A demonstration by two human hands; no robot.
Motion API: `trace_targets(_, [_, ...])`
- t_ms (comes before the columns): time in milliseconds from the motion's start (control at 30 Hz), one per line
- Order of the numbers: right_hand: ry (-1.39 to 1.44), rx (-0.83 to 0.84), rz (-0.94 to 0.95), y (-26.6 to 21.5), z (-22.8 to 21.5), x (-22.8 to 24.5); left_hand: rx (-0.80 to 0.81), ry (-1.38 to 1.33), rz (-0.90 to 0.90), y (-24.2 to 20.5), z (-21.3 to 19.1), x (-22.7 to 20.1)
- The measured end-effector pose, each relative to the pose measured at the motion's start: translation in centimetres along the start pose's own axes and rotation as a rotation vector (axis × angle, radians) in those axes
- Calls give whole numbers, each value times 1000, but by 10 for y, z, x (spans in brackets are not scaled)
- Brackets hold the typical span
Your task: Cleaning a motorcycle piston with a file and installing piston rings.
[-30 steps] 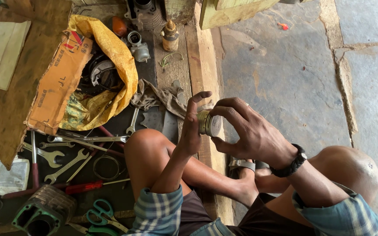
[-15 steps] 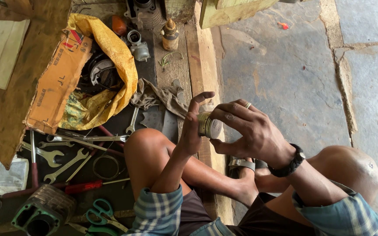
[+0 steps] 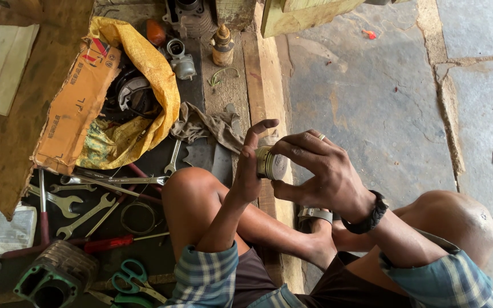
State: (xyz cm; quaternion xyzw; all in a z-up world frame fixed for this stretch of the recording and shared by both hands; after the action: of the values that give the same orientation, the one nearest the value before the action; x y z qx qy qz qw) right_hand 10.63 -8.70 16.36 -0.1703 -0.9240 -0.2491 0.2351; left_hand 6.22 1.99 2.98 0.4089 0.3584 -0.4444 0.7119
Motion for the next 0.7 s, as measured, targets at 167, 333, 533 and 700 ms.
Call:
trace_targets(167, [14,3,5,-1,-1,0,1,0,-20,0,-1,4])
trace_targets(333, [39,36,27,2,-3,2,7,6,-11,3,3,-3])
trace_targets(533, [71,45,173,4,-3,-3,-134,288,148,0,-3,-10])
trace_targets(700, [187,77,202,5,-1,-6,-98,-48,96,-16,-12,30])
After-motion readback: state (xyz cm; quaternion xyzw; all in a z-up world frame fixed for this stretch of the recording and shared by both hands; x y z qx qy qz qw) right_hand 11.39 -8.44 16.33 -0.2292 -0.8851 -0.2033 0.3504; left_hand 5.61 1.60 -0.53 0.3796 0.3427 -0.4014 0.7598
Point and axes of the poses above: each hand's wrist, its own y-axis towards the middle knuckle, its own z-axis out of the palm, x = y × z, the point moved 7 cm from there along y, towards the middle knuckle, and after that the axes turned 2 degrees about -y, right-handed, at the moved point
